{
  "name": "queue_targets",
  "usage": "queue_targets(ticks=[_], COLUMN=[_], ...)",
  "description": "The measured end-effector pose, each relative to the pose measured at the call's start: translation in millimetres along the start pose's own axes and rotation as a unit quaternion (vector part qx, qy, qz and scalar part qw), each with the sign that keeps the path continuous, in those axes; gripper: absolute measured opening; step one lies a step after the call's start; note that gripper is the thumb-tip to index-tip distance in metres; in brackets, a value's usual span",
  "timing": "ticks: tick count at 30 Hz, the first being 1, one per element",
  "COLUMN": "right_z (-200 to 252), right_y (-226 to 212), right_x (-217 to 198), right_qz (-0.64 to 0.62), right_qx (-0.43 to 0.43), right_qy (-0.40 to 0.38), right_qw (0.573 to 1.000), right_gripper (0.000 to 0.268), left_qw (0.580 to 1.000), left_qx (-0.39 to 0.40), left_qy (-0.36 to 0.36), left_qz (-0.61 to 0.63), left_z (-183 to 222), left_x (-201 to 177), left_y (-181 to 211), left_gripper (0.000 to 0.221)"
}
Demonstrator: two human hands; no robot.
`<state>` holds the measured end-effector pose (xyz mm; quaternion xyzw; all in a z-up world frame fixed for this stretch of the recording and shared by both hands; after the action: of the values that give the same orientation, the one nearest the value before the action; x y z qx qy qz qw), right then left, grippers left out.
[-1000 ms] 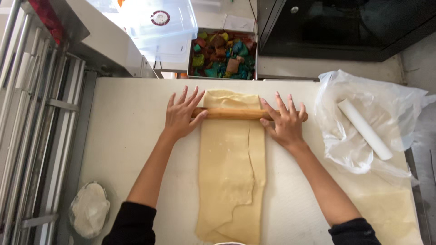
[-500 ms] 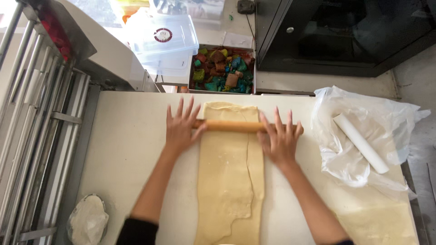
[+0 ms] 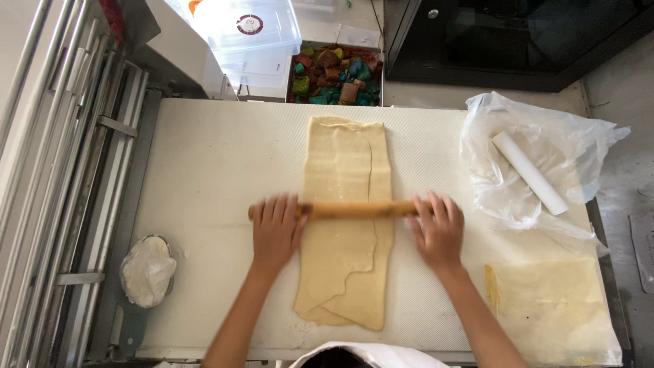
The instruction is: The person places a block of butter onto dough, folds the dough over the butter, and uses a rolling pin to flatten the folded dough on a counter.
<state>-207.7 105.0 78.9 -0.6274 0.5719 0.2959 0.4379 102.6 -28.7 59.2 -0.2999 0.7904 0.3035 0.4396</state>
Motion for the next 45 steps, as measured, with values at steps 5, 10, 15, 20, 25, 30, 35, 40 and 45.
queue_targets(ticks=[5,10,15,20,25,30,35,40,45], right_z=[33.3,-4.7,-68.1,-120.4,-48.0,-28.2,-125.9,-137.7,-55.1], right_y=[-10.0,19.1,61.2,73.4,36.3,35.6,86.8,90.9,43.6], right_x=[-9.4,20.3,54.5,60.9,38.2,23.3,77.4,71.3,42.6], right_qz=[0.066,-0.011,0.009,-0.032,-0.002,-0.024,0.044,-0.132,-0.014], right_qx=[0.021,0.039,0.094,0.028,-0.012,-0.072,-0.058,0.033,-0.078], right_qy=[-0.028,-0.047,-0.139,-0.075,-0.029,-0.061,-0.093,-0.029,-0.052], right_qw=[0.997,0.998,0.986,0.996,0.999,0.995,0.993,0.99,0.996], right_gripper=[0.05,0.052,0.054,0.052,0.049,0.056,0.056,0.045,0.06], left_qw=[0.999,0.998,0.989,0.992,0.998,0.992,0.984,0.999,0.997], left_qx=[-0.015,0.019,0.037,0.029,0.029,0.091,0.11,0.01,0.081], left_qy=[-0.026,-0.027,-0.145,-0.107,-0.064,-0.081,-0.13,-0.02,0.001], left_qz=[0.036,0.056,-0.006,-0.061,-0.003,0.024,-0.055,0.025,-0.015], left_z=[26.6,-31.6,-92.5,-147.6,-60.1,-41.8,-138.0,-133.8,-42.8], left_x=[-10.7,10.1,57.6,77.7,42.1,21.4,78.1,92.9,41.7], left_y=[2.2,-21.1,-50.6,-64.1,-39.2,-44.5,-75.9,-89.9,-58.2], left_gripper=[0.057,0.055,0.067,0.062,0.047,0.051,0.078,0.045,0.045])
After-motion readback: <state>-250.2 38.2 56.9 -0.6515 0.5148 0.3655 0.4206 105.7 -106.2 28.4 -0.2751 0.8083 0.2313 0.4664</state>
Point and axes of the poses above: each hand's wrist, its own z-axis away from the middle knuckle, its own x-axis out of the palm, y = z × x, the point moved 4 cm from there along -z, towards the middle knuckle, and after that the axes turned 6 degrees about -z, right-handed, at the moved point
